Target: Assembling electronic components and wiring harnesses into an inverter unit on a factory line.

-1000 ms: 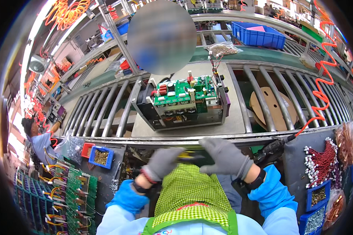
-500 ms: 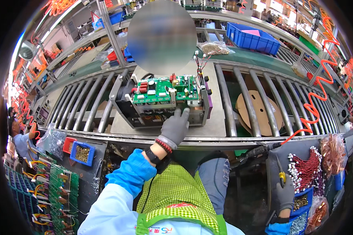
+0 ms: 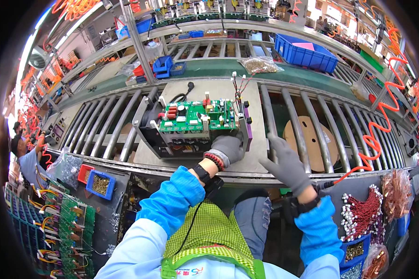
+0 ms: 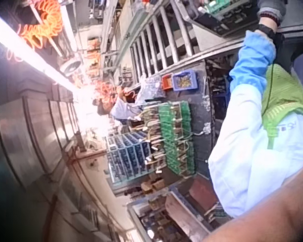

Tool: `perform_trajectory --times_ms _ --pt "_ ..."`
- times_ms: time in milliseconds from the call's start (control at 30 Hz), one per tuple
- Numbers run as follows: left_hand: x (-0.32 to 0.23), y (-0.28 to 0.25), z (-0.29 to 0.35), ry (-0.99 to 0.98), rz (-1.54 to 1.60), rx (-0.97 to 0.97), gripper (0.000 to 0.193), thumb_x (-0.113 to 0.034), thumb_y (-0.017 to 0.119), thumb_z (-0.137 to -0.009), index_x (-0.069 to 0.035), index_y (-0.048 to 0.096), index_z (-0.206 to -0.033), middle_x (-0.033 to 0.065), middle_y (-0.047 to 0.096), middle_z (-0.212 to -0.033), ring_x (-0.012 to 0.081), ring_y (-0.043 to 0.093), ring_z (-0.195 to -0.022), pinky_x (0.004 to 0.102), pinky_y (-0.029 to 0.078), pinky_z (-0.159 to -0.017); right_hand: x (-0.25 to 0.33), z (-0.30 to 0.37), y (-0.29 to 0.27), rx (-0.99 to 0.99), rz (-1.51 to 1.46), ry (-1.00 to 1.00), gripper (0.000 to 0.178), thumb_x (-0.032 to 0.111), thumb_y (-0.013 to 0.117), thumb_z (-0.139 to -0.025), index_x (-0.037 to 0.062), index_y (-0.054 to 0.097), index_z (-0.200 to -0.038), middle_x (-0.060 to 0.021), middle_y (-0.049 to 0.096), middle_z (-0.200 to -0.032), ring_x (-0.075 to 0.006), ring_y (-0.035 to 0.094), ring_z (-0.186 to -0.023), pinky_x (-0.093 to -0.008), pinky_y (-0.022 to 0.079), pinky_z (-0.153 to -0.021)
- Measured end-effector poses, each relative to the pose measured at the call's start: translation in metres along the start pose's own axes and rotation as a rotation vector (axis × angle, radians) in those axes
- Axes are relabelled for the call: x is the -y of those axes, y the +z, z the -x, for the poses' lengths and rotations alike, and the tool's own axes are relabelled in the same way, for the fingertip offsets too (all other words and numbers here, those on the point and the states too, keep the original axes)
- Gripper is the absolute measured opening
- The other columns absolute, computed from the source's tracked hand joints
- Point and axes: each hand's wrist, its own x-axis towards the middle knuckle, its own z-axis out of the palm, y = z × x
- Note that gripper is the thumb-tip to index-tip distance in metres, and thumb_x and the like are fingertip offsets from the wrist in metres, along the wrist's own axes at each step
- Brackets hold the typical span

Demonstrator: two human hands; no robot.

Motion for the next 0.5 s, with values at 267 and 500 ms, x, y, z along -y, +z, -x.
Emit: perform_trajectory --times_ms 267,500 --pt "0.039 0.042 -0.049 0.297 0.179 -0.023 0.041 -0.038 0.045 -0.092 -0.013 0.067 -0.115 0.0136 0.064 -0.121 0.0305 0.062 -0.109 0.0426 0.047 -0.093 0.010 -0.098 0.078 -0.210 -0.034 0.091 0.069 0.026 0.067 -0.077 0.0046 0.039 -0.136 -0.0230 0.053 -0.128 -0.0409 0.058 -0.108 -0.0439 0.048 -0.091" --pt "0.035 0.090 -0.055 0.250 0.085 -0.210 0.036 -0.032 0.045 -0.091 -0.011 0.067 -0.112 0.0155 0.065 -0.116 0.0314 0.063 -0.103 0.0442 0.048 -0.088 0.019 -0.080 0.076 -0.196 0.012 0.146 0.058 0.024 0.065 -0.077 0.0072 0.044 -0.129 -0.0222 0.056 -0.117 -0.0401 0.062 -0.092 -0.0488 0.051 -0.078"
